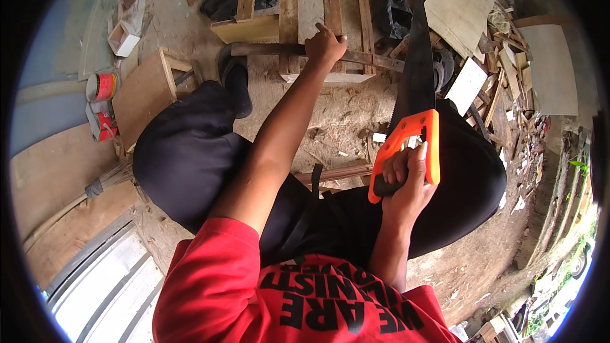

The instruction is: The person sits on the floor and uses a hand saw to cut a wooden frame. They repeatedly saw through the wood, repositioning the frame as needed to complete the cuts.

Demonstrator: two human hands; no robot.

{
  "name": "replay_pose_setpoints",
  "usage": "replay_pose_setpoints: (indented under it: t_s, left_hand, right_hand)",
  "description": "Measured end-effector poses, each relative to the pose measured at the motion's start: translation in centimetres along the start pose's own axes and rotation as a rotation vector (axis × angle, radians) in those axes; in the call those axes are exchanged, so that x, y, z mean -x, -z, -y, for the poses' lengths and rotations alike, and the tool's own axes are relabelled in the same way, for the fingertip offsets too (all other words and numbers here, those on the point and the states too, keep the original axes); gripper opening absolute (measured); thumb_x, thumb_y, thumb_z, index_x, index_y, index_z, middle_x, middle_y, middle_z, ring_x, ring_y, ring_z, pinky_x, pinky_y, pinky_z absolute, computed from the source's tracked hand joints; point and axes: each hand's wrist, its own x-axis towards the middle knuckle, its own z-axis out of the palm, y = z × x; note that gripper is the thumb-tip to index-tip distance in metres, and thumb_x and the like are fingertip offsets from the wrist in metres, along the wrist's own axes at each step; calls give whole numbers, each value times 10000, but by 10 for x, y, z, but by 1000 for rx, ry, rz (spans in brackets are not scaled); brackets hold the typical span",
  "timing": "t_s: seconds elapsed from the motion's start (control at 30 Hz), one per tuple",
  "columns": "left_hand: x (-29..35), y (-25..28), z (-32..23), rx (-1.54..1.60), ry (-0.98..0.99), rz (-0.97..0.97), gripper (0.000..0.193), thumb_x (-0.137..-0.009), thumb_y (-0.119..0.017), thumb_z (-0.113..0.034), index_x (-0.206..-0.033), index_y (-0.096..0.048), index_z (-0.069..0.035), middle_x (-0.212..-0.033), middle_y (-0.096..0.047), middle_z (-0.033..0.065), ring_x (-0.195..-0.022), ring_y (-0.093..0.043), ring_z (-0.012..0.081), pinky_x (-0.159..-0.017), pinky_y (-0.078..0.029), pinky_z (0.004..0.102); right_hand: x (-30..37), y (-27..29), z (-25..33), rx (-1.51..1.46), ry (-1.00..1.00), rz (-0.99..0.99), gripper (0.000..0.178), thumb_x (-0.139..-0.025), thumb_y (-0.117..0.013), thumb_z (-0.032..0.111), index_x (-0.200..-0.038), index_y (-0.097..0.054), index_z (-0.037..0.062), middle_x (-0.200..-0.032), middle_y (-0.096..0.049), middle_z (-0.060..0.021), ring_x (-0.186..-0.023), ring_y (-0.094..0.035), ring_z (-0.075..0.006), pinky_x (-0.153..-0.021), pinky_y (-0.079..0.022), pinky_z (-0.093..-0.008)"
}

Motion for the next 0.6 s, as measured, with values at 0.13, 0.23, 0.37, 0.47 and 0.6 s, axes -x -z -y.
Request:
replay_pose_setpoints:
  t_s: [0.13,0.23,0.37,0.47,0.6]
  left_hand:
    - [4,7,0,-114,-72,-37,798,-910,-572,-578,-1331,-462,92,-1070,-697,257,-974,-710,348,-824,-570,458]
    - [6,8,-2,-119,-87,-49,745,-907,-573,-567,-1258,-509,87,-1033,-709,224,-930,-718,339,-791,-574,451]
    - [4,2,2,-109,-78,-112,694,-881,-613,-550,-1189,-538,68,-968,-731,184,-855,-734,322,-751,-581,432]
    - [10,2,4,-87,-66,-116,687,-874,-621,-546,-1199,-541,55,-1000,-724,196,-897,-728,333,-778,-580,438]
    - [23,14,23,-76,-64,-75,682,-902,-578,-547,-1230,-536,49,-1057,-699,237,-977,-701,389,-838,-567,475]
  right_hand:
    - [0,0,-2,-1,-13,-10,294,-1055,-527,238,-819,-491,68,-618,-395,45,-529,-338,-55,-494,-290,-249]
    - [1,0,-3,-9,-21,-10,270,-1054,-532,235,-849,-498,63,-619,-395,46,-531,-343,-50,-496,-291,-247]
    - [0,-1,-3,-17,-26,14,242,-1054,-533,230,-886,-503,60,-624,-397,47,-534,-347,-45,-496,-290,-245]
    - [1,0,-3,-20,-26,6,236,-1054,-533,235,-896,-506,61,-621,-397,49,-530,-342,-44,-493,-285,-244]
    - [2,-3,1,5,-12,-35,255,-1053,-536,244,-876,-503,63,-612,-392,51,-522,-338,-42,-489,-278,-242]
